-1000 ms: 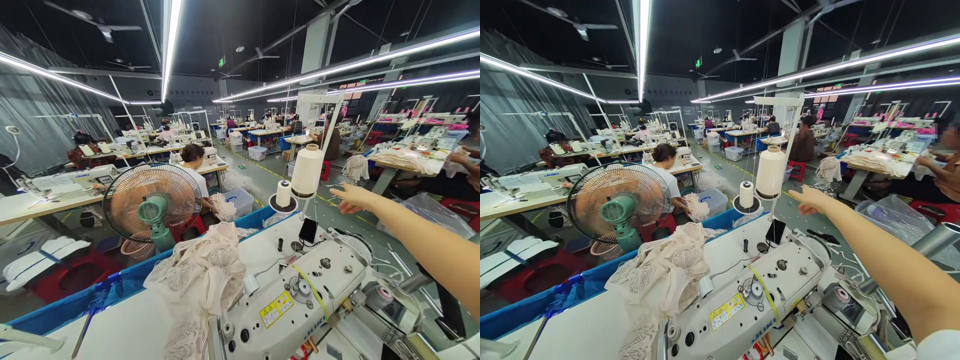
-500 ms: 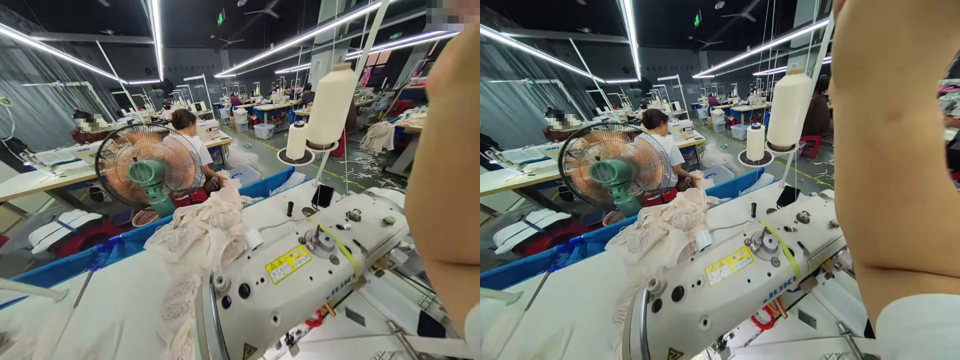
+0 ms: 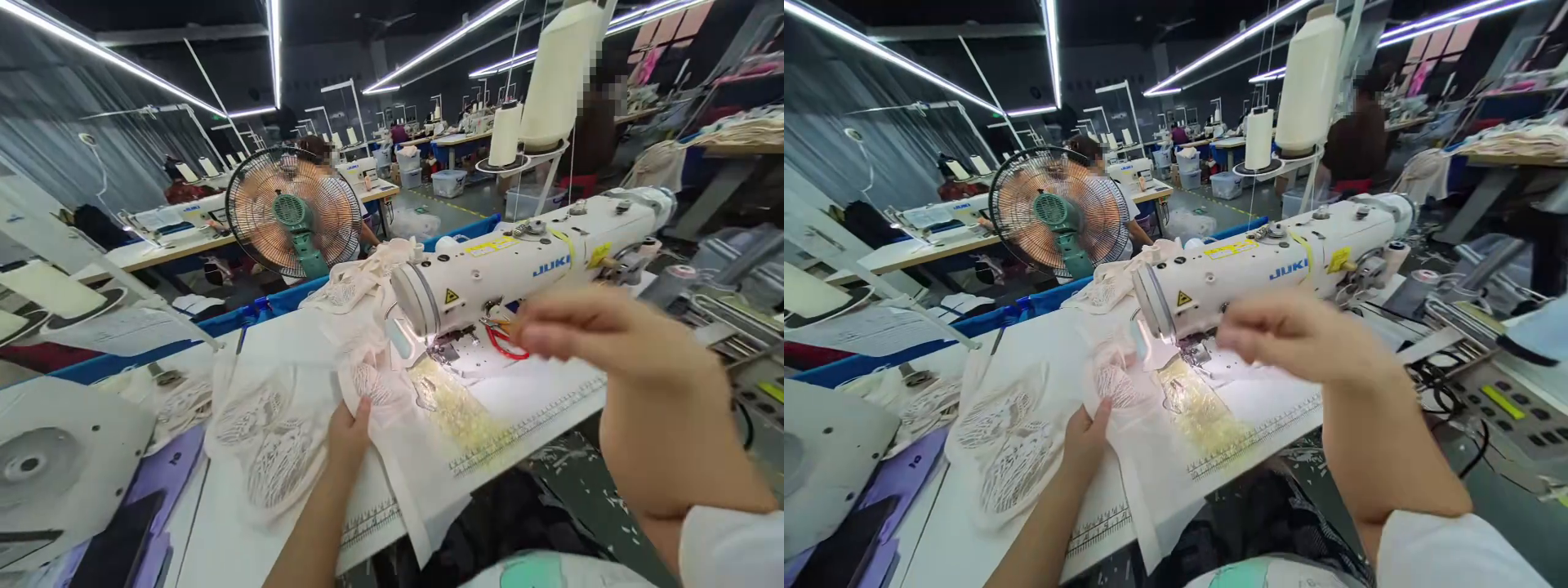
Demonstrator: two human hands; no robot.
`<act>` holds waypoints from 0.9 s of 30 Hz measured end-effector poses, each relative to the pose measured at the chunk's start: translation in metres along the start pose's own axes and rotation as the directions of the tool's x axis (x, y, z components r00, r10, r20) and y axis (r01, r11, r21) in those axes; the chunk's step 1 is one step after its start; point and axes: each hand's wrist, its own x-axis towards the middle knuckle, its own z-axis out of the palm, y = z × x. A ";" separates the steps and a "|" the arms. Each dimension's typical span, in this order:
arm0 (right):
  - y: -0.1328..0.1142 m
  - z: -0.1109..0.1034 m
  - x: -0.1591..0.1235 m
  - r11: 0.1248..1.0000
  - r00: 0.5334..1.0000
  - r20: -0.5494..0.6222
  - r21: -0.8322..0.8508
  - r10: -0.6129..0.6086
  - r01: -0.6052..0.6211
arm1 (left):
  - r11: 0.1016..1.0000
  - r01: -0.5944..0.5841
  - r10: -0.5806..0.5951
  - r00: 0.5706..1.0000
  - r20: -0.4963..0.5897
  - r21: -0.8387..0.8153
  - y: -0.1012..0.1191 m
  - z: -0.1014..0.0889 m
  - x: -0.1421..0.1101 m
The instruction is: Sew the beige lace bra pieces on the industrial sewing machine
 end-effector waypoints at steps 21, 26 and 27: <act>0.083 0.183 0.029 0.882 0.933 0.143 0.305 0.331 -0.360 | 0.714 0.610 -0.332 0.727 0.601 -0.343 -0.005 -0.009 -0.006; 0.095 0.185 0.029 0.870 0.929 0.140 0.325 0.342 -0.370 | 0.716 0.619 -0.314 0.698 0.644 -0.322 -0.011 -0.009 -0.006; 0.098 0.184 0.029 0.869 0.929 0.140 0.329 0.342 -0.369 | 0.714 0.621 -0.323 0.701 0.636 -0.322 -0.012 -0.009 -0.008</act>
